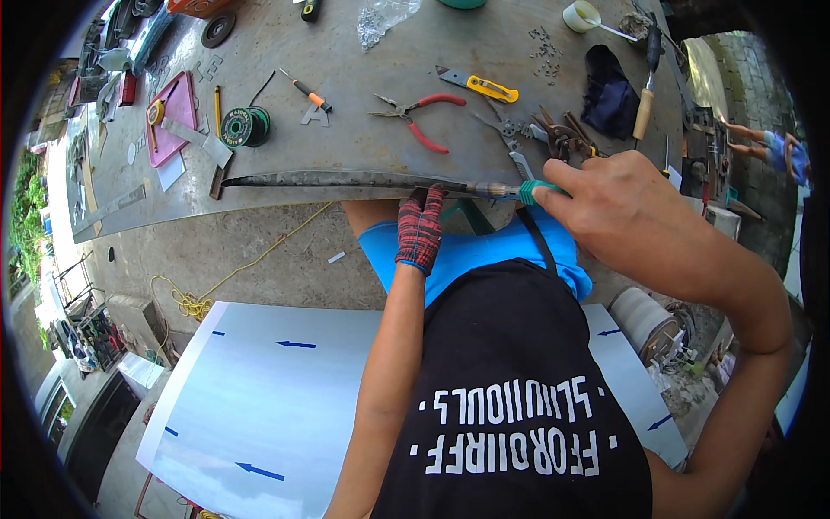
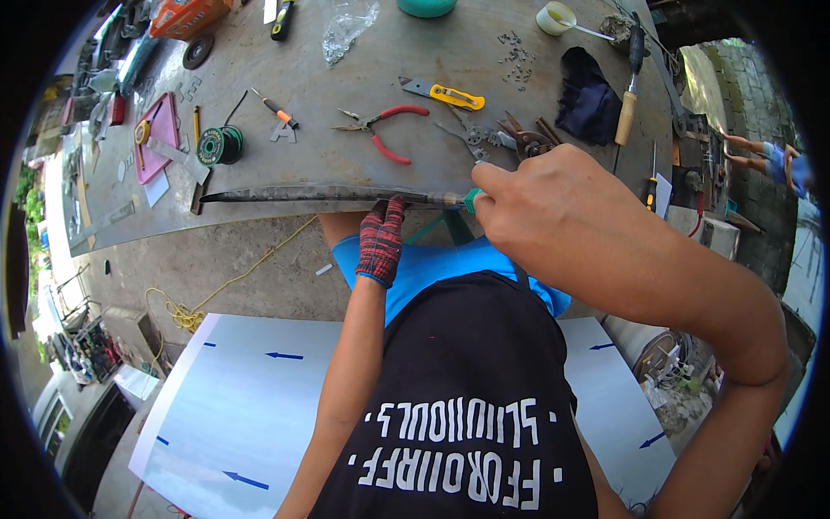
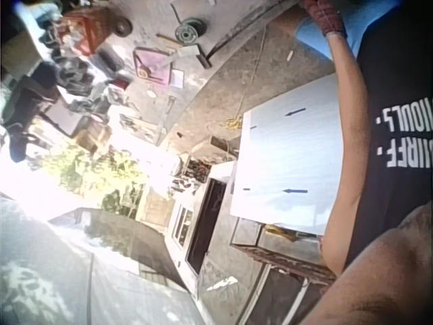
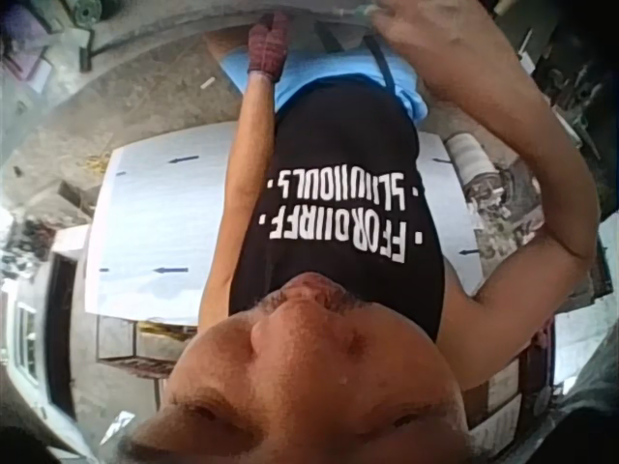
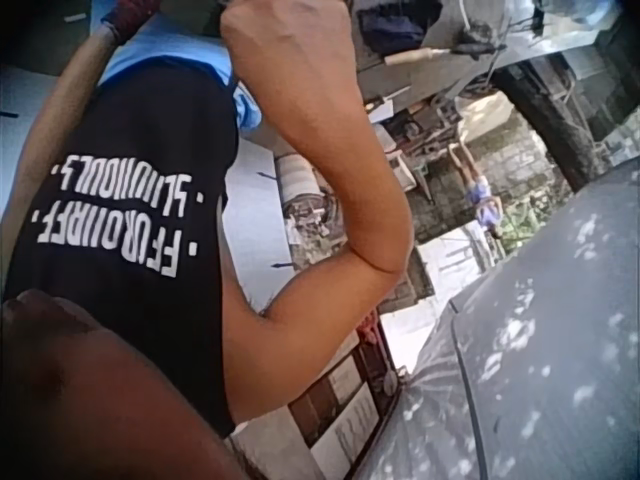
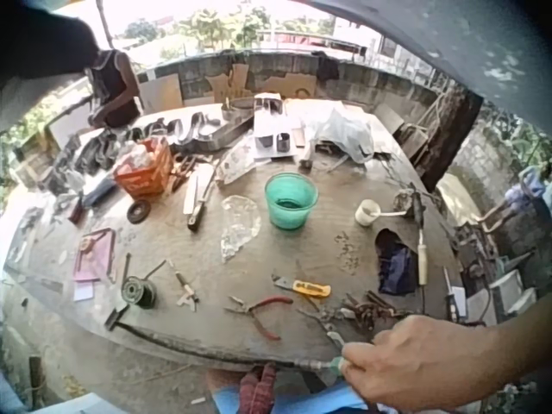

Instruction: The person is assembling components for a sign, including cleaning or applying adhesive to a metal frame and preparing a metal panel.

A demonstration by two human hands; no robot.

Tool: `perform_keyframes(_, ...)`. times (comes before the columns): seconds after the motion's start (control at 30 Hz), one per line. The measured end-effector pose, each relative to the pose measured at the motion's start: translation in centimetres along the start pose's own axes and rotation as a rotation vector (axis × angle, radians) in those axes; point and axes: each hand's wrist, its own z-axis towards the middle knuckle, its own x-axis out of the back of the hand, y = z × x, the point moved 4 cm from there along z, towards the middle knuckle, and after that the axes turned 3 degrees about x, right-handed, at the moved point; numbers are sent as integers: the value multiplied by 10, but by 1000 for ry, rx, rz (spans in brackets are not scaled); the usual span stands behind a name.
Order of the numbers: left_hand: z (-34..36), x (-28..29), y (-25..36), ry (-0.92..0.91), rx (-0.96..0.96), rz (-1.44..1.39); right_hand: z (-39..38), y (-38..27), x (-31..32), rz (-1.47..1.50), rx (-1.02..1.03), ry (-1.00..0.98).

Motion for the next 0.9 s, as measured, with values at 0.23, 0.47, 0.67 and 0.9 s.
perform_keyframes(0.23,2,-1,-5,-40,54,-20,-4,-1,-3,40,-85,-124)
perform_keyframes(0.47,1,-1,-6,-27,23,-47,-10,-5,-5,23,-117,-170)
perform_keyframes(0.67,1,-1,-4,-10,3,6,-9,-9,-8,17,-160,-180)
perform_keyframes(0.9,1,-1,-6,-39,83,-31,-3,-3,-6,24,-101,-153)
